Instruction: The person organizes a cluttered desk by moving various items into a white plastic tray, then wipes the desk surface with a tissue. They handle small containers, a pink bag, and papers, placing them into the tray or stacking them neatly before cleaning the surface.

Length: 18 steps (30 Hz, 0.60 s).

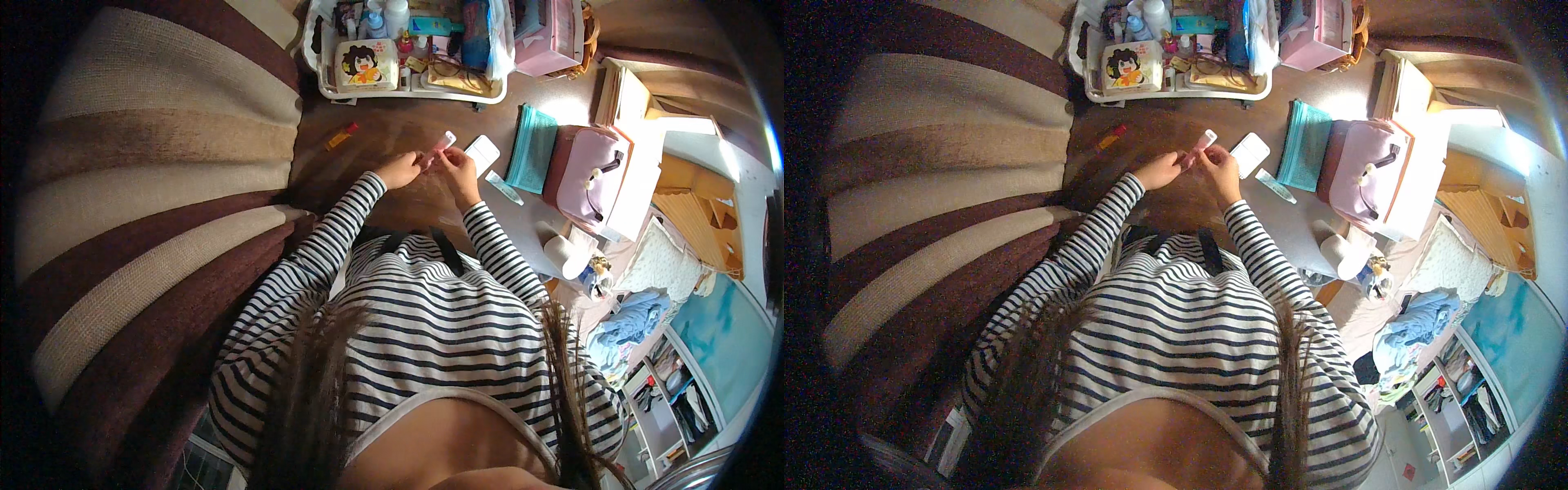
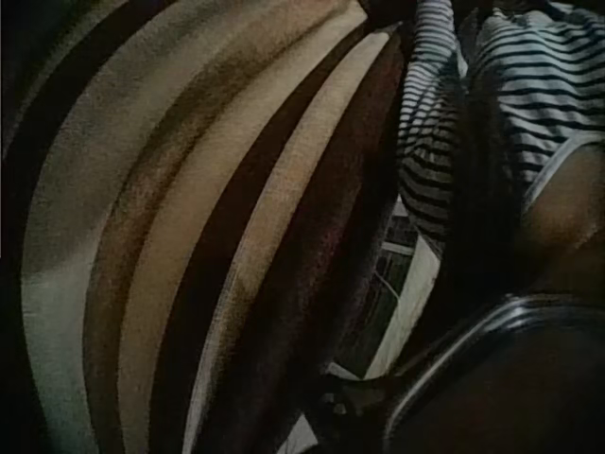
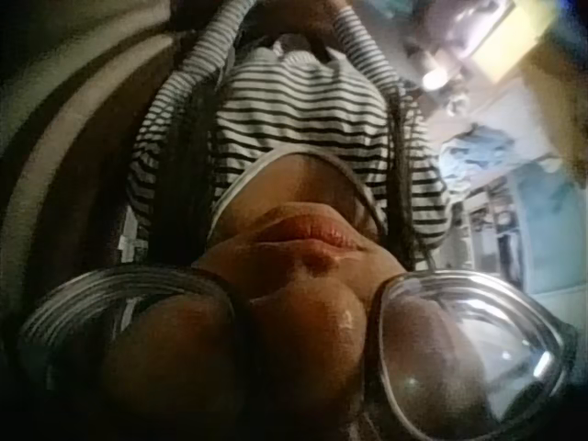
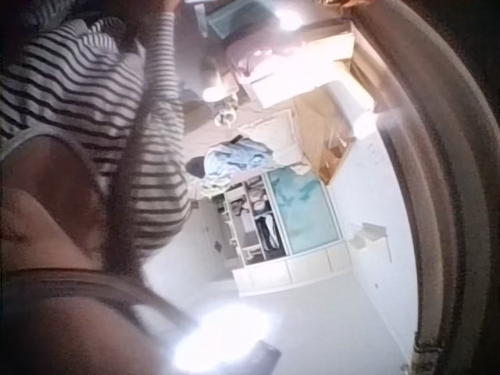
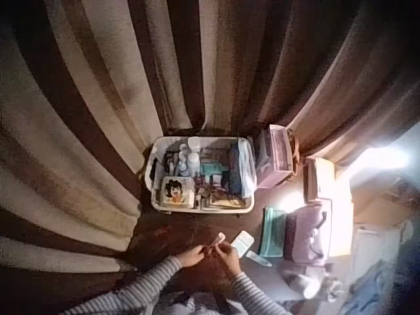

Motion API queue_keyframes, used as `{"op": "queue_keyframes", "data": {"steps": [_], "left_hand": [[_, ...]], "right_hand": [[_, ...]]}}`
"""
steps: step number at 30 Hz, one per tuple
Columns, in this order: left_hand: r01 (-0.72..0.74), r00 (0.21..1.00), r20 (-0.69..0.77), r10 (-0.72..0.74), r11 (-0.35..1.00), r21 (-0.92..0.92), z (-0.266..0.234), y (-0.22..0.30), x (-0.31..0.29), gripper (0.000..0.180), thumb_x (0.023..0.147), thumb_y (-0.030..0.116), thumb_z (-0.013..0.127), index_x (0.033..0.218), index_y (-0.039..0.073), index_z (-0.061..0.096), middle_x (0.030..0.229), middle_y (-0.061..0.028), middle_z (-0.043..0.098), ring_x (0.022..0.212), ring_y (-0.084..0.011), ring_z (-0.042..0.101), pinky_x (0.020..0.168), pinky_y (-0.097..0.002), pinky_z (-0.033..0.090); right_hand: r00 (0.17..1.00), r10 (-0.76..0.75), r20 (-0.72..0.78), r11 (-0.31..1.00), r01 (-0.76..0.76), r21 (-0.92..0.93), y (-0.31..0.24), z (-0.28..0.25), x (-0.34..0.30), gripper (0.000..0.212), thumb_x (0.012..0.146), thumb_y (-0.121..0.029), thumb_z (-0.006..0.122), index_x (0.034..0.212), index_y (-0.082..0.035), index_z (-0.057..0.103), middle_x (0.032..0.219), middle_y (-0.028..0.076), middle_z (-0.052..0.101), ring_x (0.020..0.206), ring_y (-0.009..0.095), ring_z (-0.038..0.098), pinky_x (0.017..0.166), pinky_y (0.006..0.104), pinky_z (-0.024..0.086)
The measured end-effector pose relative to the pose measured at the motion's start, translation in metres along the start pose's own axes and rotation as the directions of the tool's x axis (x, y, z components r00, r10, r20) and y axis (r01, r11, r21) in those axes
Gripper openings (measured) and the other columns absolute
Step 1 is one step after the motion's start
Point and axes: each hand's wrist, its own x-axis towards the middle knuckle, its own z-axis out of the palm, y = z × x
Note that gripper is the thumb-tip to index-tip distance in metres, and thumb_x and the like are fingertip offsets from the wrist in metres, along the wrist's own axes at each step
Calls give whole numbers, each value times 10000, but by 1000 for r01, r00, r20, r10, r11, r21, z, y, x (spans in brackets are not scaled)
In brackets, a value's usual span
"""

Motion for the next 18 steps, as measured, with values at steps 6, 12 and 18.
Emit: {"op": "queue_keyframes", "data": {"steps": [6, 12, 18], "left_hand": [[-128, 963, -217, 158, 981, 146, 16, -71, 44, 542, 895, 513, 354, 1058, 31, 541, 1072, -153, 592, 991, -295, 568, 860, -363, 422], [-332, 867, -486, 107, 852, -404, -26, 23, -6, 535, 909, 506, 372, 1182, 50, 438, 906, -61, 578, 813, -106, 555, 753, -274, 441], [-449, 609, -778, -152, 743, -497, -56, 10, 0, 537, 922, 496, 344, 1196, 39, 410, 882, -56, 569, 729, -107, 538, 682, -253, 446]], "right_hand": [[996, -84, 10, 988, 82, 133, -33, 7, 41, 182, 889, -140, 538, 1011, -6, 522, 882, 62, 614, 760, 134, 600, 680, 262, 504], [986, -129, 103, 972, 147, -183, -69, 32, 67, 234, 818, -217, 641, 891, 5, 625, 755, 48, 643, 651, 80, 566, 594, 229, 457], [841, -502, 202, 718, 536, -444, -129, 114, 107, 323, 778, -303, 651, 802, 16, 608, 732, 148, 639, 640, 243, 621, 579, 326, 473]]}}
